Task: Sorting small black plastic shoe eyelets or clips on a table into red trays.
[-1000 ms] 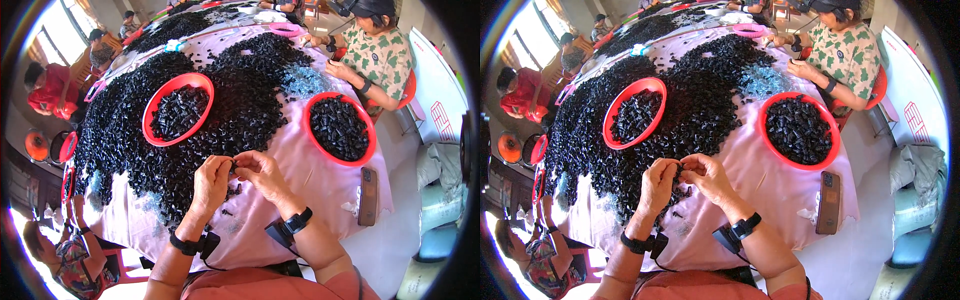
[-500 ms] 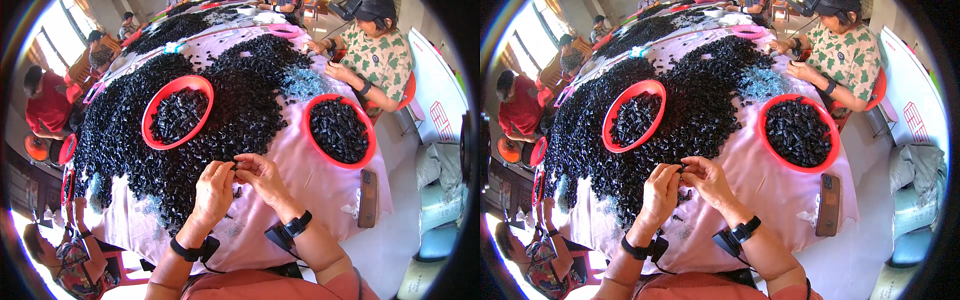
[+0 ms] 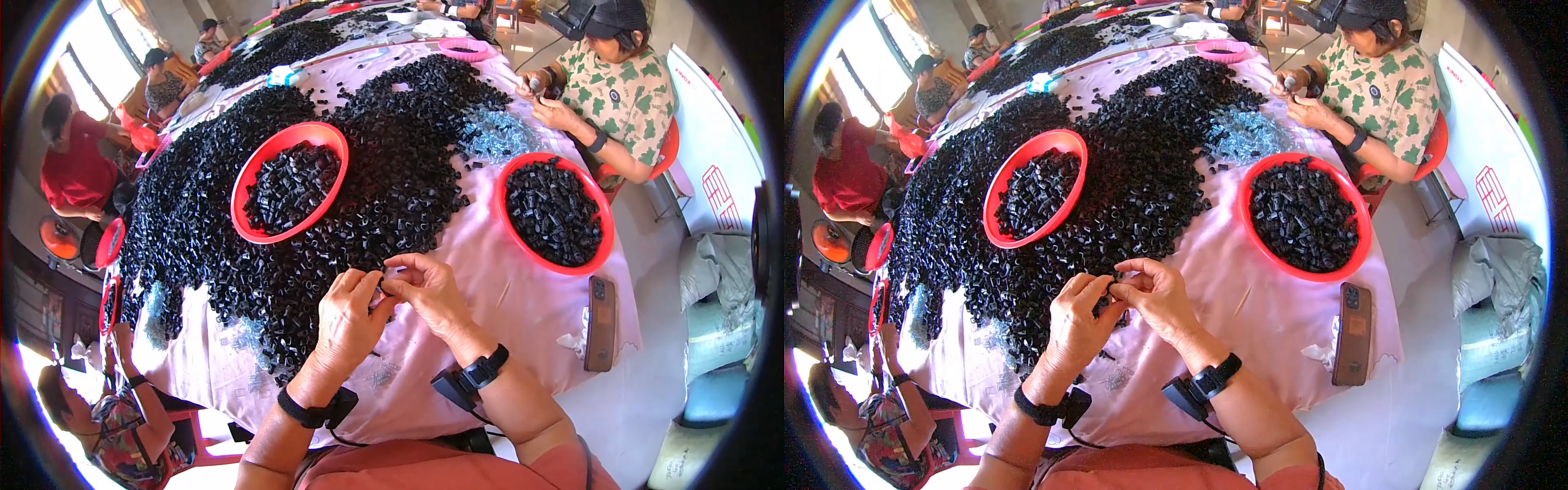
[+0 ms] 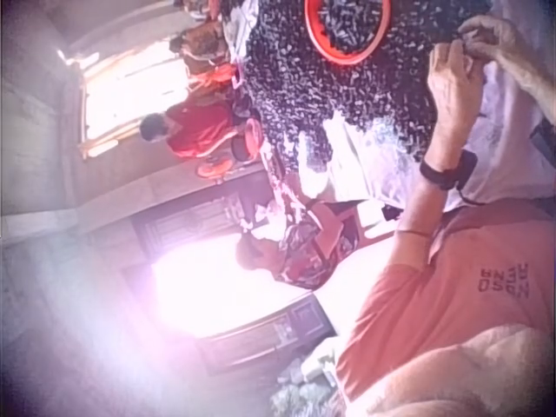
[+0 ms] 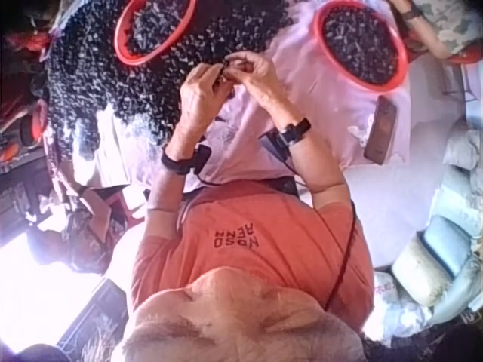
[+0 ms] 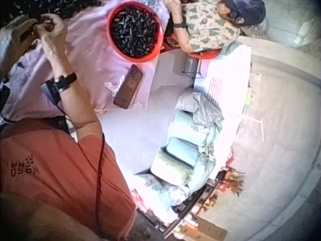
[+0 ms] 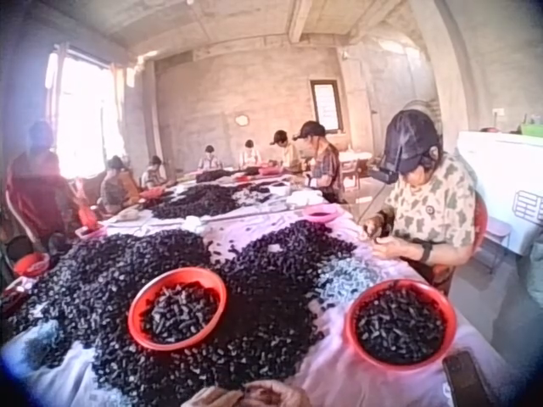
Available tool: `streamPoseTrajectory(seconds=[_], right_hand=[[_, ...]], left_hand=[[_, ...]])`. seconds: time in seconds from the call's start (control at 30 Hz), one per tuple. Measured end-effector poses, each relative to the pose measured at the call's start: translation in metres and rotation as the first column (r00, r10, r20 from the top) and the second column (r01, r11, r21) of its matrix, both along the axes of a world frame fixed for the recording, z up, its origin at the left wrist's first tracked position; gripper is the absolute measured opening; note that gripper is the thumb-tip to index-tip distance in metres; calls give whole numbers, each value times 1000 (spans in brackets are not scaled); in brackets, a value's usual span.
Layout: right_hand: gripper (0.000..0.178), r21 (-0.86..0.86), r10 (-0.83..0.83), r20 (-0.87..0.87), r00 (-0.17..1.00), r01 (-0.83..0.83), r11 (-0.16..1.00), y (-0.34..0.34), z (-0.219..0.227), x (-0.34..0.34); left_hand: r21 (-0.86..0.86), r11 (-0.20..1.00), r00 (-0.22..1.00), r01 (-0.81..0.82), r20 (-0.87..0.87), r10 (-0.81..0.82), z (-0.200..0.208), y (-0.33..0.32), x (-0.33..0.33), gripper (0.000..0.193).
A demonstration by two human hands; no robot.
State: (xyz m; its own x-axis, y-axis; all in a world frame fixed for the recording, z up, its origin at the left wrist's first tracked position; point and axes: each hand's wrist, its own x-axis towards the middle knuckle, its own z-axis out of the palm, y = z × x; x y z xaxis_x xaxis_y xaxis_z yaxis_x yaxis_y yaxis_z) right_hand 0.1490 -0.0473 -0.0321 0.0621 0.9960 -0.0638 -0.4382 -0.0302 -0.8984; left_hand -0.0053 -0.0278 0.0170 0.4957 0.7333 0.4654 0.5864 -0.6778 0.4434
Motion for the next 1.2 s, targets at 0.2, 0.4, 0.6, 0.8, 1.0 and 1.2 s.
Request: streamPoseTrajectory(seconds=[0.2, 0.4, 0.6, 0.8, 1.0, 1.2], right_hand=[[30, -20, -14, 28, 1000, 15, 1000, -2, 4, 0], [27, -26, -34, 120, 992, 38, 999, -1, 1, -2], [27, -46, 24, -1, 1000, -24, 999, 0, -1, 0], [28, -29, 2, 74, 997, 0, 1000, -1, 1, -1], [27, -58, -14, 102, 995, 20, 998, -2, 2, -3], [27, -90, -31, 162, 986, 46, 995, -2, 1, -5]], left_hand=[[-12, 1000, 1000, 8, 3, -8, -1, -1, 2, 31], [1, 1000, 1000, 11, 22, -11, -7, 1, 2, 30], [-32, 999, 1000, 1, 15, -1, -9, 2, 0, 32], [-47, 999, 1000, 2, -7, -2, -6, 0, 2, 29], [6, 1000, 1000, 6, -23, -6, -4, 0, 3, 31], [51, 999, 1000, 14, -26, -13, -7, 1, 3, 29]])
